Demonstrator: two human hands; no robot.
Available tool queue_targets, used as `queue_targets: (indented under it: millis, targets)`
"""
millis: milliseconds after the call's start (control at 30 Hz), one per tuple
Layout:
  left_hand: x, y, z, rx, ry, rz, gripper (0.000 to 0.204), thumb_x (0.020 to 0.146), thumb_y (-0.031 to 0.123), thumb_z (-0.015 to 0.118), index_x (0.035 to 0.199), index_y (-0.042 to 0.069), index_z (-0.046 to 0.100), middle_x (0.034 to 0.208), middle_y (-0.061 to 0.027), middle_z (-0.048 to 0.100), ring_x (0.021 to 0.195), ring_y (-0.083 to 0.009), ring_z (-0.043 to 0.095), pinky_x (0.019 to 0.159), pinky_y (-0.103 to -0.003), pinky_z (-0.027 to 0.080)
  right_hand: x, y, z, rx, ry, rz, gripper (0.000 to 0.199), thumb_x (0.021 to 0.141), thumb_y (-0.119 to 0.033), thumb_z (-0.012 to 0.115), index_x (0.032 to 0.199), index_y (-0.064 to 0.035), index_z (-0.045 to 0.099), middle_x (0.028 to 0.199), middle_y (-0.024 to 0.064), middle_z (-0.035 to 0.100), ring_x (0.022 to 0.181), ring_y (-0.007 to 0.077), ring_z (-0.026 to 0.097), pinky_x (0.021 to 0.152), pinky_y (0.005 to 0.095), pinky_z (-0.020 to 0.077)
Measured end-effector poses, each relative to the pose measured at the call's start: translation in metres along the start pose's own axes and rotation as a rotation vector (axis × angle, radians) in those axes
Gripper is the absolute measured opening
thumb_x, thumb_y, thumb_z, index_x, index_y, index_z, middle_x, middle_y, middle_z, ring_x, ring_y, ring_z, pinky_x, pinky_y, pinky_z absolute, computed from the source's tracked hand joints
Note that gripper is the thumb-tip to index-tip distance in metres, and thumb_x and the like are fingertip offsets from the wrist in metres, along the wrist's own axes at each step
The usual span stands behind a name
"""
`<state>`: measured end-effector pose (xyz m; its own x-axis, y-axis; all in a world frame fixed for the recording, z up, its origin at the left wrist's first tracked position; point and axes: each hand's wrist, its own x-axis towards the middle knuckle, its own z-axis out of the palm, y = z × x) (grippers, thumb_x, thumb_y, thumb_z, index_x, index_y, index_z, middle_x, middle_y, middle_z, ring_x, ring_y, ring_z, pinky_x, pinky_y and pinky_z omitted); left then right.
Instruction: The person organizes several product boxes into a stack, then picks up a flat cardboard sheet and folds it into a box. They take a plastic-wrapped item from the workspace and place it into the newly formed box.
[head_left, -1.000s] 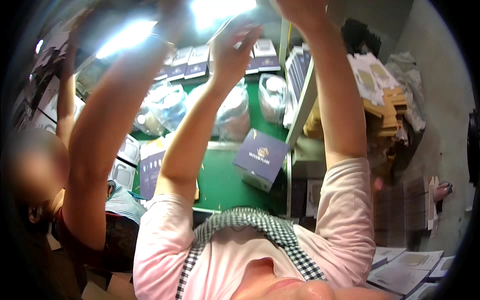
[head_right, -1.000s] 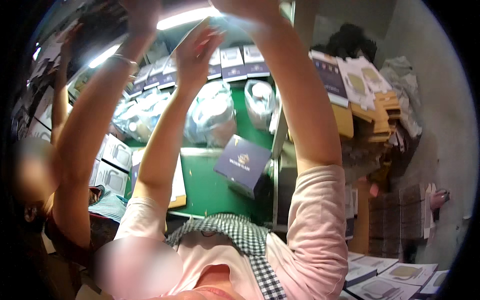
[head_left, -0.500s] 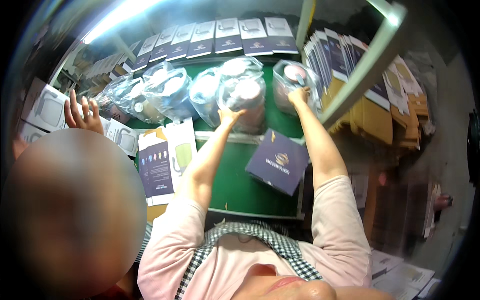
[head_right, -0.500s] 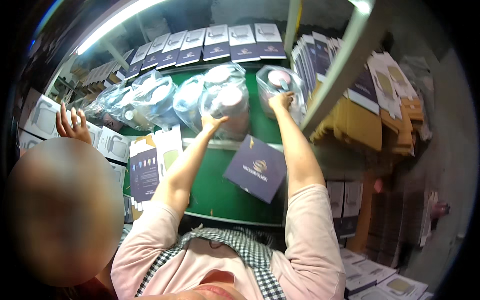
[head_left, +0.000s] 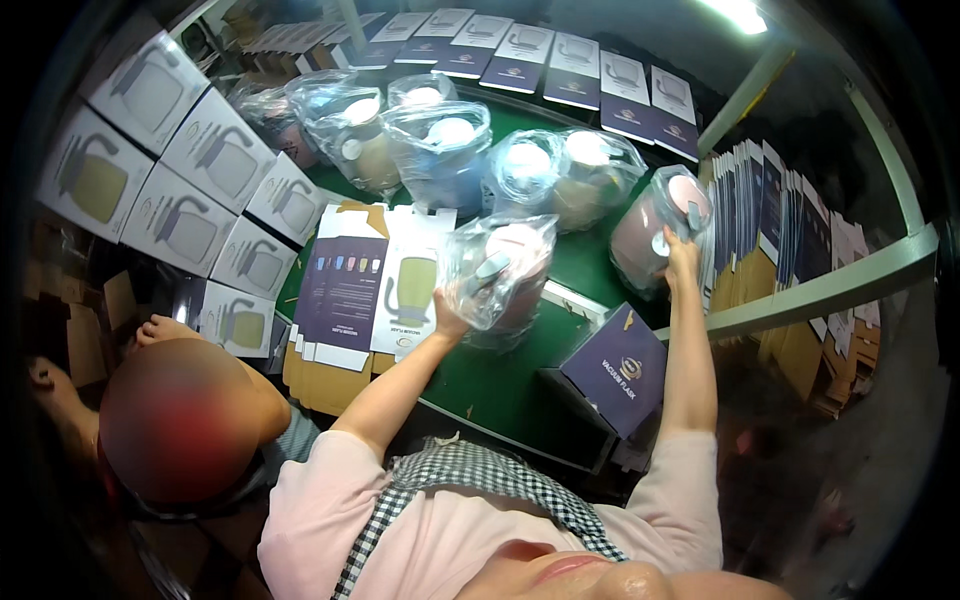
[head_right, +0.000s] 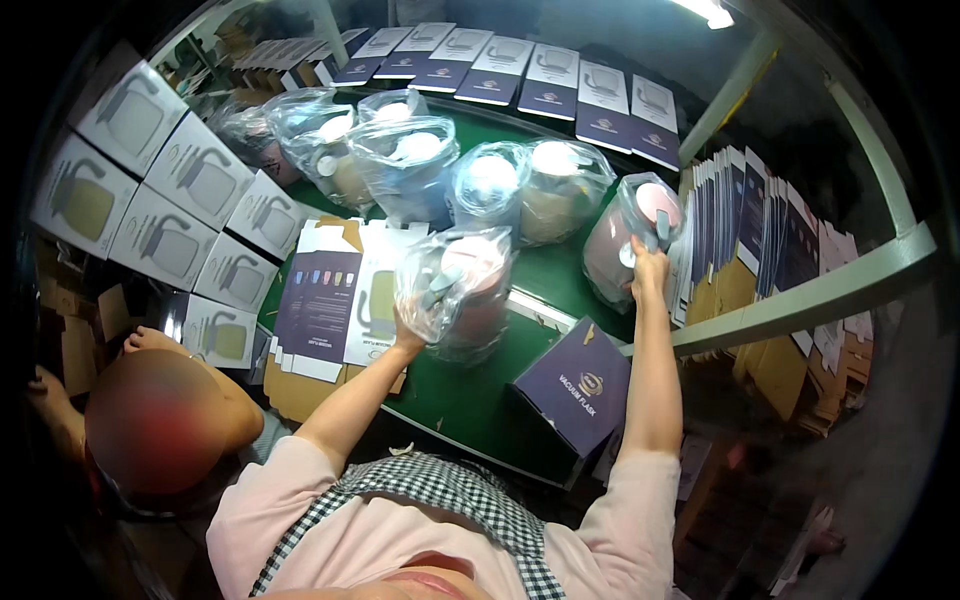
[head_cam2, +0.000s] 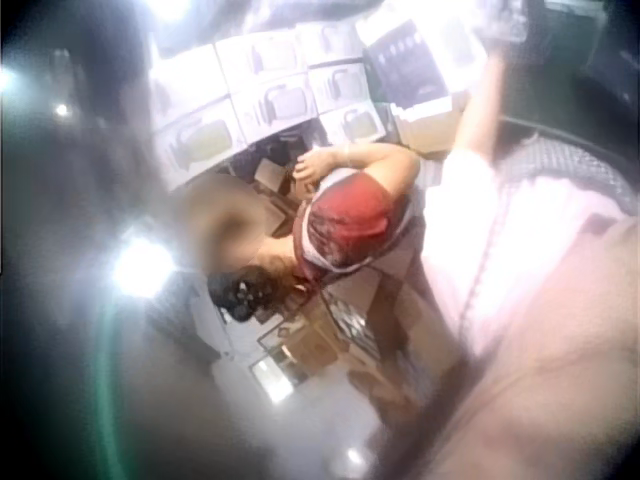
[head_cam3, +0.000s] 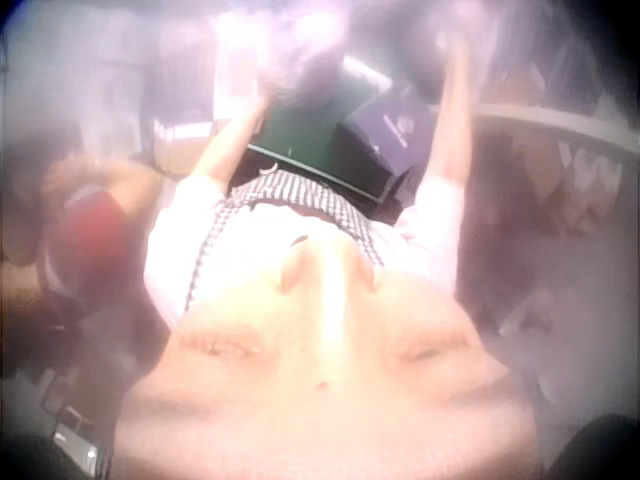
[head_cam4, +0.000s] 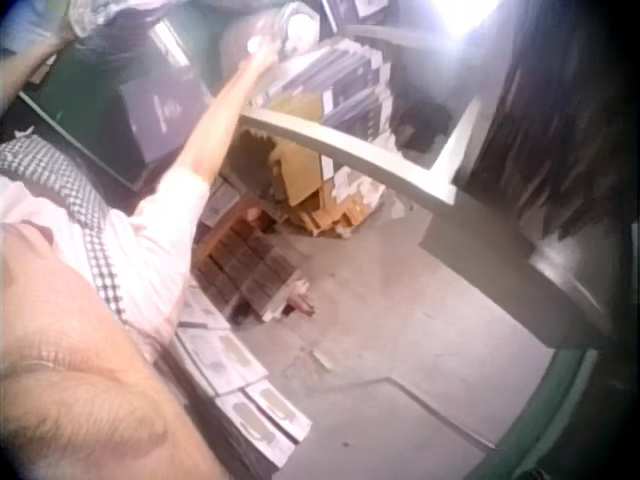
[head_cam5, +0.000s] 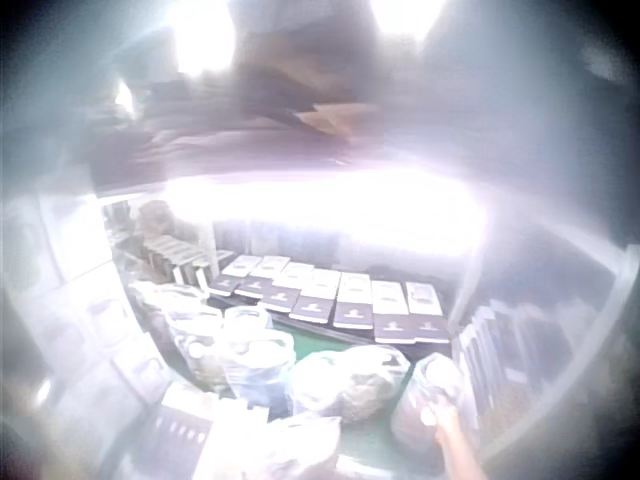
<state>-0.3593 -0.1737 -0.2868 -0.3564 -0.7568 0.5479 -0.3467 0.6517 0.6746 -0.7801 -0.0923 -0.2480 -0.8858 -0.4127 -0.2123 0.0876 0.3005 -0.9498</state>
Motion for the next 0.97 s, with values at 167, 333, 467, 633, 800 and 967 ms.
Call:
queue_targets:
  millis: [167, 333, 467, 633, 800, 967]
  targets:
    - [-0.024, -0.029, -0.040, 0.085, 0.024, -0.030, 0.040, 0.077, 0.027, 0.074, 0.112, 0.008, 0.069, 0.100, -0.0196, 0.068, 0.088, -0.0353, 0.067, 0.074, -0.041, 0.053, -0.170, -0.084, -0.021, 0.130, -0.254, -0.080, 0.044, 0.092, -0.031, 0.066, 0.121, 0.0016, 0.058, 0.110, 0.0116, 0.063, 0.088, 0.0195, 0.064, 0.056, 0.0289, 0.0558]
    - [-0.030, -0.065, -0.067, -0.021, -0.341, -0.216, 0.052, 0.075, 0.025, 0.077, 0.120, 0.003, 0.061, 0.106, -0.0223, 0.067, 0.096, -0.0388, 0.065, 0.082, -0.042, 0.052, -0.289, -0.079, -0.003, 0.196, -0.235, -0.102, 0.043, 0.096, -0.034, 0.060, 0.123, 0.0000, 0.057, 0.107, 0.0109, 0.064, 0.086, 0.0166, 0.064, 0.057, 0.0285, 0.0564]
    - [0.007, -0.109, -0.144, -0.343, -0.589, -0.524, 0.062, 0.069, 0.024, 0.085, 0.119, -0.001, 0.060, 0.109, -0.0152, 0.067, 0.102, -0.0275, 0.063, 0.092, -0.039, 0.051, -0.344, -0.061, 0.033, -0.022, -0.422, 0.013, 0.044, 0.097, -0.033, 0.060, 0.123, 0.0022, 0.056, 0.100, 0.0100, 0.066, 0.078, 0.0144, 0.063, 0.058, 0.0274, 0.0551]
    - [0.085, -0.249, -0.201, 0.142, -0.108, -0.597, 0.069, 0.073, 0.030, 0.082, 0.123, -0.007, 0.052, 0.121, -0.0257, 0.058, 0.111, -0.0339, 0.057, 0.096, -0.044, 0.045, -0.366, 0.060, 0.081, -0.135, -0.446, 0.093, 0.042, 0.099, -0.029, 0.056, 0.125, 0.0037, 0.054, 0.101, 0.0101, 0.066, 0.084, 0.0197, 0.066, 0.063, 0.0315, 0.0587]
    - [0.097, -0.266, -0.250, 0.661, 0.553, -0.304, 0.069, 0.082, 0.034, 0.071, 0.129, -0.009, 0.046, 0.127, -0.0305, 0.051, 0.124, -0.0453, 0.043, 0.106, -0.051, 0.032, -0.394, 0.072, 0.073, -0.418, -0.588, 0.181, 0.036, 0.095, -0.025, 0.062, 0.115, 0.0050, 0.061, 0.097, 0.0107, 0.067, 0.083, 0.0204, 0.065, 0.067, 0.0323, 0.0561]
    - [-0.003, -0.280, -0.236, 0.618, 0.000, -0.850, 0.079, 0.090, 0.051, 0.056, 0.140, -0.006, 0.033, 0.145, -0.0377, 0.026, 0.137, -0.0556, 0.020, 0.107, -0.071, 0.015, -0.407, -0.012, 0.035, -0.800, -0.819, 0.065, 0.033, 0.088, -0.020, 0.069, 0.113, 0.0015, 0.065, 0.104, 0.0173, 0.071, 0.090, 0.0369, 0.068, 0.081, 0.0411, 0.0531]
